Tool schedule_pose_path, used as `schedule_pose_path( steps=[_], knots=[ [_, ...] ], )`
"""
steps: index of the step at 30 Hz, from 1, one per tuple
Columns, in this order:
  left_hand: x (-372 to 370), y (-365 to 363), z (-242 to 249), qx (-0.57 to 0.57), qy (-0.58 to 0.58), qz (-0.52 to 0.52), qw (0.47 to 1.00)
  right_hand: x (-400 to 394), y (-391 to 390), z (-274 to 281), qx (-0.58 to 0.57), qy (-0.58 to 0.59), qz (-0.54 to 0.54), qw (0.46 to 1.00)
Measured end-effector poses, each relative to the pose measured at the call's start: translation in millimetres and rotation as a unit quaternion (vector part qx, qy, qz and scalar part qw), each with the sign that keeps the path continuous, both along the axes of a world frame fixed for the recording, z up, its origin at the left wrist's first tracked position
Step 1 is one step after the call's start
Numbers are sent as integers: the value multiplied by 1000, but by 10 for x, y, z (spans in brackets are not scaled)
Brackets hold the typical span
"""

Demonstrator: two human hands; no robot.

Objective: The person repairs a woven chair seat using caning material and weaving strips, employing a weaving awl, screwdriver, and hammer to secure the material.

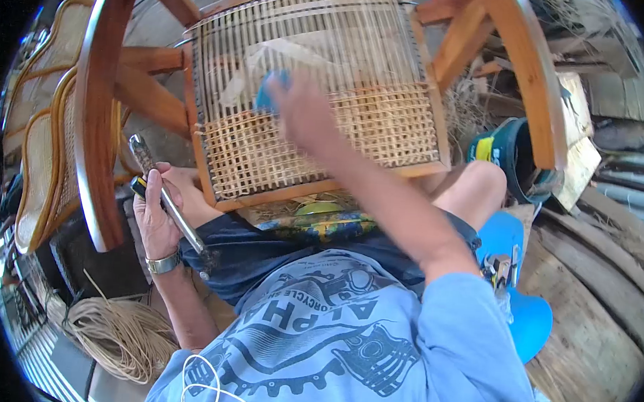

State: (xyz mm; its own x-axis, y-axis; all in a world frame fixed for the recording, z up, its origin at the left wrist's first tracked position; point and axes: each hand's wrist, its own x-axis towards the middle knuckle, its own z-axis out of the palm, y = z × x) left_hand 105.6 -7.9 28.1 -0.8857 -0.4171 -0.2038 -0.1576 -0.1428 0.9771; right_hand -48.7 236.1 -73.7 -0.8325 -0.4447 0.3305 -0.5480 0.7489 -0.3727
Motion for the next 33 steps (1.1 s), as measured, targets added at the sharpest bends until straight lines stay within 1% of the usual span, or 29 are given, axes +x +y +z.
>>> schedule_pose_path(
  steps=[2,3,5,6,7,8,10,11,12,13,15,16,17,18,19,20,21,22,24,25,27,28,30,31,32,33],
  knots=[
    [-95,143,-49,30,33,-1,999,606,15,150,-31,-76,68,994],
    [-113,175,-73,36,33,-15,999,700,133,154,-26,-76,53,995],
    [-108,143,-104,40,35,-44,998,861,426,149,-51,-124,116,984],
    [-95,143,-99,26,36,-52,998,835,721,153,-63,-142,118,981],
    [-72,135,-98,28,38,-56,997,785,996,232,-94,-203,74,972],
    [-46,117,-94,36,43,-56,997,681,1353,148,-126,-157,55,978],
    [42,97,-34,44,48,-58,996,554,2083,186,-225,-156,-4,962],
    [106,81,-28,45,49,-58,996,480,2359,195,-110,-65,-80,989],
    [166,59,-30,32,44,-37,998,433,2480,222,7,28,-154,988],
    [217,30,-37,19,41,-18,999,425,2501,168,8,33,-155,987],
    [328,-70,-77,27,52,-33,998,409,2472,22,-35,55,-281,957],
    [378,-99,-85,33,55,-51,997,404,2246,-54,-6,42,-341,939],
    [398,-112,-98,39,58,-71,995,423,1970,11,-24,25,-310,950],
    [395,-48,-118,41,61,-33,997,456,1630,86,-41,10,-280,959],
    [371,56,-90,42,67,-37,996,504,1160,-114,-103,45,-267,957],
    [358,165,-43,28,63,-8,998,537,704,15,-182,-86,-196,960],
    [335,221,-21,14,59,20,998,597,271,-124,-210,33,-69,975],
    [351,172,-75,19,64,-9,998,724,-64,250,-153,-95,-15,983],
    [336,214,-36,7,62,-11,998,766,-617,274,-106,-59,-27,992],
    [347,230,-10,-6,57,-9,998,697,-598,248,-106,-57,-26,992],
    [398,216,43,-21,61,-10,998,395,-440,205,-129,-31,17,991],
    [413,203,48,-34,66,-9,997,247,-118,450,-192,-113,82,971],
    [460,143,29,-23,66,-19,997,-46,498,309,-139,-56,-4,989],
    [484,105,19,-19,60,-29,998,-82,832,199,-127,37,-103,986],
    [491,72,-16,-18,71,-26,997,-208,1221,127,-147,49,-84,984],
    [508,47,-16,-18,76,-19,997,-268,1628,34,-109,-104,-157,976]
  ],
)
